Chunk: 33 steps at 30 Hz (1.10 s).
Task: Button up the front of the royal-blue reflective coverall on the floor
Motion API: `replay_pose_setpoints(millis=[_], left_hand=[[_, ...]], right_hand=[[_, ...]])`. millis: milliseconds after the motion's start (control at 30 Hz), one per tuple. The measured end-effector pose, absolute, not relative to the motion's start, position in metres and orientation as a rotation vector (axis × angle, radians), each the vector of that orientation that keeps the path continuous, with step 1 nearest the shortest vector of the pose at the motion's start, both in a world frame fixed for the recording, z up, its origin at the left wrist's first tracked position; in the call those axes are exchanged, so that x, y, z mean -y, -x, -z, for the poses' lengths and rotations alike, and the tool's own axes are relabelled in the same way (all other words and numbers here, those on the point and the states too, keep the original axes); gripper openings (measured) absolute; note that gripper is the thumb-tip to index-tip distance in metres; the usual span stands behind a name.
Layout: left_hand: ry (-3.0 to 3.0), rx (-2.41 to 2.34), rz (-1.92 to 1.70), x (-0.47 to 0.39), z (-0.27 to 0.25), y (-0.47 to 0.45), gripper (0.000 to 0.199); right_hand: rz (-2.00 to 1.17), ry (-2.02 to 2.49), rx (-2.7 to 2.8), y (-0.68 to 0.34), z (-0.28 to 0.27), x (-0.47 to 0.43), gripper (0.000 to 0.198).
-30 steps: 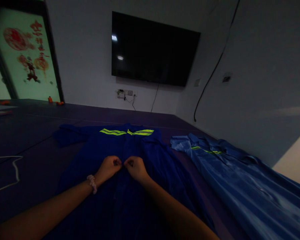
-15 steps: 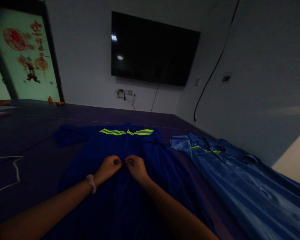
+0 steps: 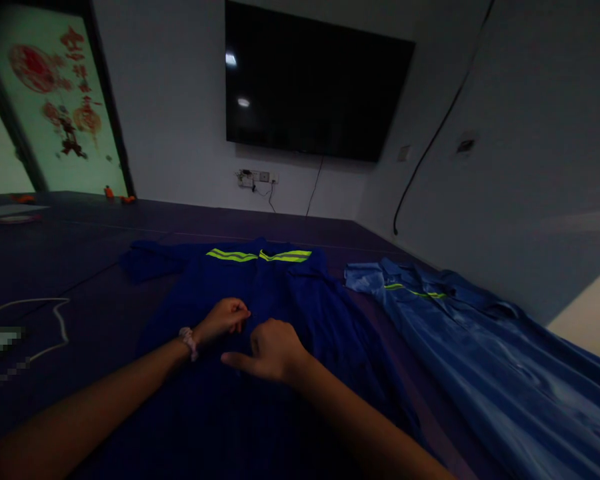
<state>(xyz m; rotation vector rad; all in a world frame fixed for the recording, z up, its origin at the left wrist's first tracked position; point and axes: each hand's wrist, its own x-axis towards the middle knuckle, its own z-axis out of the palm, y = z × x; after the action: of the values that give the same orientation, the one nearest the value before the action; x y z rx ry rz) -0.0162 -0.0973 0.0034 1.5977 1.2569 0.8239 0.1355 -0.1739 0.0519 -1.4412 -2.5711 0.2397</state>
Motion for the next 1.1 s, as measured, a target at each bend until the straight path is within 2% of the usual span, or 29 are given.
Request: replay_pose_setpoints(millis=[100,200,300,400,533,667,867,1100], left_hand=[[-1.591,-1.257,-0.753,0.102,-0.01,0.019,0.013],[-1.619,-1.247,-0.704,0.113,-0.016,0.021,0.012],[-1.72,-1.277,-0.609,0.132,-0.02,0.023,0.013],[-1.85,-1.273,-0.498,0.155,-0.025,0.024,0.01],[-1.991,-1.182,-0.397,0.181,-0.031,0.027,0.02],[-2.103,-1.193,-0.346,0.19,-0.031,0.03,0.031],[-2.093,-1.205,-0.377,0.184,-0.026,0.032,0.016],[-2.127,-1.146,-0.408,0.183,-0.026,0.033,0.024]], right_hand=[[-0.134,1.552,2.589,-0.13,-0.057,0.19,0.058],[-0.128,1.629,2.543,-0.13,-0.053,0.196,0.042],[-0.283,1.578,2.482,-0.136,-0.044,0.193,0.021],[-0.623,1.45,2.387,-0.146,-0.032,0.185,0.004],[-1.069,1.375,2.136,-0.161,-0.019,0.176,0.008],[-1.317,1.406,1.921,-0.167,-0.015,0.173,0.014],[-1.428,1.397,1.8,-0.161,-0.018,0.176,0.007],[-1.462,1.485,1.638,-0.154,-0.026,0.181,0.006]])
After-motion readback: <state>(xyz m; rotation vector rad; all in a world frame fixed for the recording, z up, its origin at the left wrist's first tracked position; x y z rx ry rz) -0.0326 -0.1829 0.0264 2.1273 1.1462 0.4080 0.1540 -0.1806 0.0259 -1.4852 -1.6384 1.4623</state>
